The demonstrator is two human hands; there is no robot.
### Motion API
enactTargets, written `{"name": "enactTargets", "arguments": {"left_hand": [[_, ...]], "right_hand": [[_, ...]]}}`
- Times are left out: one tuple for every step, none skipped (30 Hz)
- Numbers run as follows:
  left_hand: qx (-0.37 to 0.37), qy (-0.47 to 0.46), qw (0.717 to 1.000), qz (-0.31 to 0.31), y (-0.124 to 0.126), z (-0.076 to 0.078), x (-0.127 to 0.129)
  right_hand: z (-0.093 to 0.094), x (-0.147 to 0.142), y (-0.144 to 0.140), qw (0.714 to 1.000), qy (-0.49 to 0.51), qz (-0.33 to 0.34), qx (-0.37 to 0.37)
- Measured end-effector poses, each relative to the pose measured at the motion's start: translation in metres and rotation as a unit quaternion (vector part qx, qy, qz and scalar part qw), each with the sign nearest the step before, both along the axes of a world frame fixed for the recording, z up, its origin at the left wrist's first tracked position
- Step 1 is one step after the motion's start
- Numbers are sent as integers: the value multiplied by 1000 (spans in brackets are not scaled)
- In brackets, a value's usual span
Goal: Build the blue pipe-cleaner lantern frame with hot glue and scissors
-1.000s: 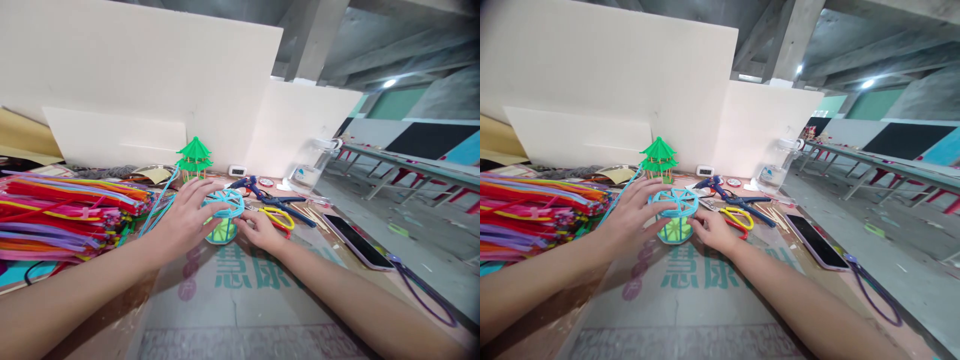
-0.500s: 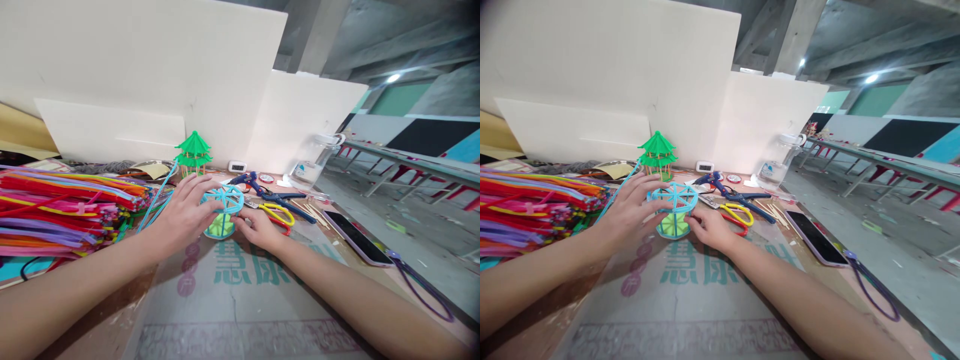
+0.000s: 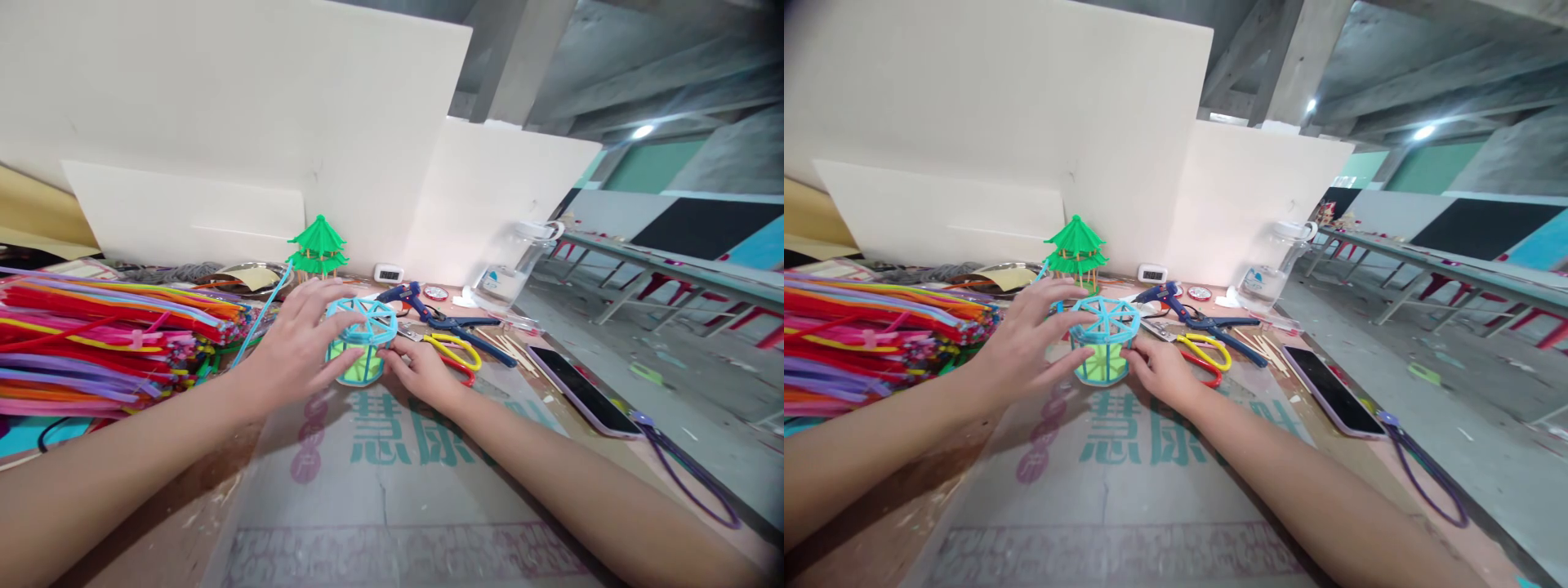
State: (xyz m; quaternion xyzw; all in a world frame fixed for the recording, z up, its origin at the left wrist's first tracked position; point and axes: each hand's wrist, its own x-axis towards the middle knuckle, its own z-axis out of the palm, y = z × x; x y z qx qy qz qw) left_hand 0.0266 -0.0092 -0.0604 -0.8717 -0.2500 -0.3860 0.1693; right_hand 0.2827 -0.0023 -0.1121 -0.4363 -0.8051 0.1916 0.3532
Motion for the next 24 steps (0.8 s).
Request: {"name": "enactTargets", "arguments": {"left_hand": [[-15, -27, 1000, -1, 4, -1, -3], [-41, -61, 997, 2, 10, -4, -6], [-75, -102, 992, 8, 16, -10, -8], [-117, -139, 983, 15, 23, -17, -10], [-162, -175, 971, 24, 29, -26, -10], [-200, -208, 957, 29, 35, -36, -10], [-241, -218, 945, 26, 40, -46, -9], [-283, -222, 933, 22, 44, -54, -7], [-314, -216, 925, 21, 46, -61, -4], [-334, -209, 919, 31, 46, -66, -2], [-344, -204, 915, 45, 46, -69, 1], [-346, -197, 915, 59, 44, -71, 3], [-343, -192, 917, 70, 43, -72, 5], [-338, -188, 919, 77, 42, -72, 6], [-334, -183, 921, 78, 42, -72, 7], [-333, -177, 923, 75, 43, -72, 7], [-332, -173, 924, 75, 44, -72, 7], [-332, -169, 925, 75, 46, -72, 6], [-331, -165, 926, 77, 48, -73, 6], [-328, -159, 928, 79, 50, -73, 6], [-324, -153, 930, 80, 52, -73, 6], [-320, -148, 932, 81, 53, -74, 5], [-317, -143, 934, 79, 55, -74, 5], [-315, -138, 936, 77, 56, -74, 5]], "right_hand": [[-2, 0, 3, 1000, 9, -11, -3], [-3, 0, 6, 1000, 20, -22, -7], [-6, 1, 10, 999, 33, -32, -11], [-8, 1, 14, 998, 47, -42, -15], [-11, 2, 18, 997, 62, -50, -21], [-14, 2, 22, 995, 77, -56, -26], [-16, 3, 25, 993, 92, -60, -32], [-18, 3, 27, 992, 105, -62, -36], [-21, 3, 29, 991, 115, -64, -38], [-22, 3, 30, 990, 122, -65, -38], [-24, 3, 31, 989, 124, -65, -36], [-25, 3, 31, 990, 123, -66, -33], [-26, 3, 31, 990, 119, -67, -30], [-26, 3, 31, 991, 114, -69, -26], [-26, 3, 31, 991, 109, -73, -23], [-26, 3, 31, 991, 105, -78, -19], [-25, 2, 31, 991, 101, -82, -16], [-24, 2, 31, 992, 98, -84, -14], [-23, 2, 31, 992, 93, -81, -13], [-21, 1, 31, 993, 87, -75, -13], [-20, 1, 30, 995, 79, -65, -14], [-19, 1, 30, 996, 70, -55, -15], [-18, 1, 29, 997, 62, -46, -17], [-17, 1, 28, 997, 56, -40, -17]]}}
